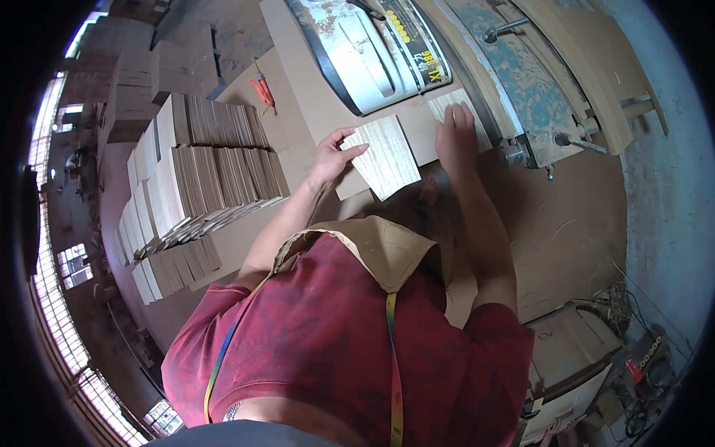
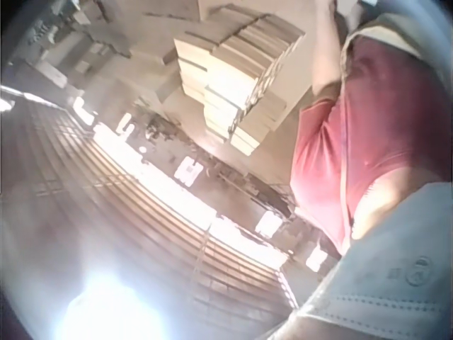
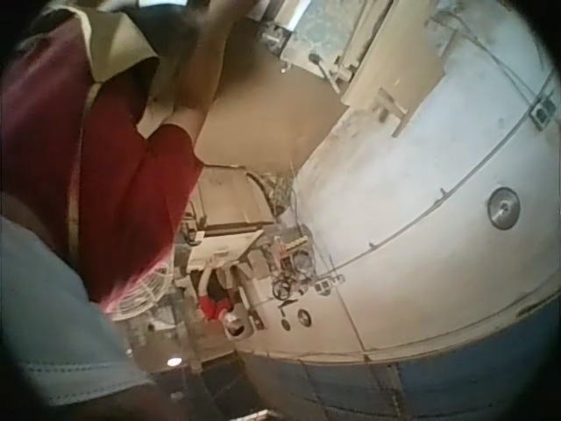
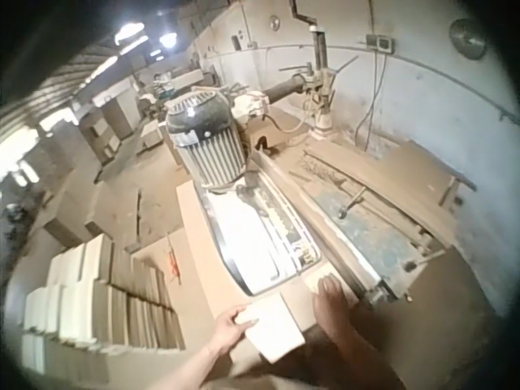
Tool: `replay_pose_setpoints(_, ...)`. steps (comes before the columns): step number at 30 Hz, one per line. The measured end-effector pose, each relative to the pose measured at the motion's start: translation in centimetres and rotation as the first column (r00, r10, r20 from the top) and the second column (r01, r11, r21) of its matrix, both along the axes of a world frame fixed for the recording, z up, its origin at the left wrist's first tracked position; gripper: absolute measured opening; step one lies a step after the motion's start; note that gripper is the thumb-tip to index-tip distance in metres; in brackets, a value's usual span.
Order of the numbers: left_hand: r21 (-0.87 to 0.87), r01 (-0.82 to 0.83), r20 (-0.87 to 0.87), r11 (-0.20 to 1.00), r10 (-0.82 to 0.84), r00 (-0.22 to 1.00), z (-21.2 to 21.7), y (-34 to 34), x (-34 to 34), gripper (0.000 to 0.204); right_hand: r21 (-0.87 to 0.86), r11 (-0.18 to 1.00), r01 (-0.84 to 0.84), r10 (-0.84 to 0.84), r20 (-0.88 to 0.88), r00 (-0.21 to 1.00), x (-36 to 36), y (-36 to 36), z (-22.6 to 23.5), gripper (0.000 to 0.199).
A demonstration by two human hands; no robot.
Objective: Sanding the edges of small rectangular wooden blocks using an industrial belt sander.
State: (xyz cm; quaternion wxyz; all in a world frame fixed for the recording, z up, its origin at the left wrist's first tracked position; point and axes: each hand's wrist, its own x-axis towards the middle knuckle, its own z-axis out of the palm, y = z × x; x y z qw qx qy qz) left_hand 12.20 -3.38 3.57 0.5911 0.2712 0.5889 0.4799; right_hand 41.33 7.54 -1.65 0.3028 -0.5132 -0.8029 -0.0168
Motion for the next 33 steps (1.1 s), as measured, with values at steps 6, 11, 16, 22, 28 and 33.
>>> replay_pose_setpoints(6,-0.017,-0.08,-0.082,0.997,0.078,0.994,-0.7,0.2,1.3,0.042,-0.024,1.0,-0.002,0.002,0.005,1.0,1.3,-1.5,-0.4,0.043)
replay_pose_setpoints(11,-0.025,-0.062,-0.152,0.998,0.058,0.987,-1.4,1.8,2.1,0.041,0.022,0.999,-0.049,0.051,-0.064,0.997,0.4,2.9,-1.5,0.043)
replay_pose_setpoints(16,-0.015,-0.076,-0.201,0.997,0.071,0.977,-2.3,1.8,2.6,0.039,0.052,0.998,0.024,-0.025,0.007,1.0,-0.5,2.9,-0.4,0.043)
replay_pose_setpoints(22,0.037,-0.085,-0.337,0.996,0.092,0.937,-2.1,1.8,3.4,0.034,0.036,0.999,0.029,-0.035,0.179,0.983,1.6,0.6,-2.8,0.041)
replay_pose_setpoints(28,0.018,-0.023,-0.408,1.0,0.028,0.913,-2.2,2.9,3.3,0.034,-0.017,0.999,-0.03,0.027,-0.15,0.988,-1.2,4.4,-3.0,0.045)
replay_pose_setpoints(33,-0.096,-0.056,-0.542,0.994,-0.005,0.841,-2.0,3.3,3.7,0.037,-0.308,0.922,-0.233,0.19,-0.161,0.968,-3.8,-6.0,4.0,0.054)
